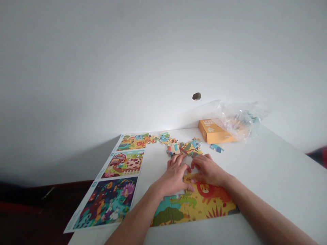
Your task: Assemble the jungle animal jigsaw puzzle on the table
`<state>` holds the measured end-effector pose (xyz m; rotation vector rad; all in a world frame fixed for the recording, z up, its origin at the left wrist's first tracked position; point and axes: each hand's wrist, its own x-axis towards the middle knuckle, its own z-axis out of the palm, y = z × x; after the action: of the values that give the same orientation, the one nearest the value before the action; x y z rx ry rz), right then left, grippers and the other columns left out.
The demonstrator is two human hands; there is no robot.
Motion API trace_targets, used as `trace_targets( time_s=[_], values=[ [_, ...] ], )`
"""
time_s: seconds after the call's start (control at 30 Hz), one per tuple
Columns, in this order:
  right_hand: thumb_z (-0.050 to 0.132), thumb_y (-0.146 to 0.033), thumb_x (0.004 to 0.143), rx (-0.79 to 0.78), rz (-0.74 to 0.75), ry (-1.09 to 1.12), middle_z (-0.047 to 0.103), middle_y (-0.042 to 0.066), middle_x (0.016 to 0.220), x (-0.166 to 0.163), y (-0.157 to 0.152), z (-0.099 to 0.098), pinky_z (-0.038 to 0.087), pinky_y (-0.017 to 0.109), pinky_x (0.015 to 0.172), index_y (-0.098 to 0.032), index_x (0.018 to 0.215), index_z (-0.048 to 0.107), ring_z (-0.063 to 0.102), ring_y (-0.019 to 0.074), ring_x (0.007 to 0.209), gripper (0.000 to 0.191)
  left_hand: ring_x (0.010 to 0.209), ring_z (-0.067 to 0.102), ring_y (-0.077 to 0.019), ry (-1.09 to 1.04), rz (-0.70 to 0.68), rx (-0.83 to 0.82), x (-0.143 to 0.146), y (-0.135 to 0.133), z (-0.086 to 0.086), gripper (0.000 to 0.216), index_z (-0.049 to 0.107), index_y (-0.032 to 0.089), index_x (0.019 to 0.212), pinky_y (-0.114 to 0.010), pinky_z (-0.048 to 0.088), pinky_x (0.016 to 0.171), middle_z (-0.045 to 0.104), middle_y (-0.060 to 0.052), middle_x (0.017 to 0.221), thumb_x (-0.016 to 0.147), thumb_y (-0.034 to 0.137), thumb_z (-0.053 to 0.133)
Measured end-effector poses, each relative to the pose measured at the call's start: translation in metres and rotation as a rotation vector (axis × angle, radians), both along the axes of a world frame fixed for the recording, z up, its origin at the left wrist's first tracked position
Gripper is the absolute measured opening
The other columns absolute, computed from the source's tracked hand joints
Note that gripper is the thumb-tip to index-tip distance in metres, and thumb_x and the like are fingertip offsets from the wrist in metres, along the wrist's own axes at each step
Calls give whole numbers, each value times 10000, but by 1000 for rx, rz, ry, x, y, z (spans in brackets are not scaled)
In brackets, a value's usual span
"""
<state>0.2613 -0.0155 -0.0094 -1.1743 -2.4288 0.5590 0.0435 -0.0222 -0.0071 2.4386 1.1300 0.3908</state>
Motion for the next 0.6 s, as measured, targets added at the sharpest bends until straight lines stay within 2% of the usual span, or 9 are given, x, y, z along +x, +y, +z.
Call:
trace_targets(
  time_s=[0.27,0.37,0.6],
  values=[
    [758,-364,790,24,-51,-17,640,-6,814,-3,-1,0,342,331,807,-217,839,609,582,185,828,214,1315,314,-321,-44,30,37,0,4,-2,293,681,257,930,-508,307,1089,427,-44,1395,711,412,802],
    [742,-343,803,20,-59,-25,642,-7,804,-2,0,0,336,328,794,-211,813,602,579,180,816,193,1272,353,-308,-44,22,35,-2,5,-1,307,673,265,949,-495,329,1069,461,-44,1334,713,414,800],
    [739,-365,790,-20,-73,-90,635,-18,797,3,1,4,329,314,791,-196,775,578,566,157,794,234,1259,357,-303,-19,27,33,-12,7,5,418,640,286,1001,-488,341,1044,448,-33,1337,653,384,849]
  ],
)
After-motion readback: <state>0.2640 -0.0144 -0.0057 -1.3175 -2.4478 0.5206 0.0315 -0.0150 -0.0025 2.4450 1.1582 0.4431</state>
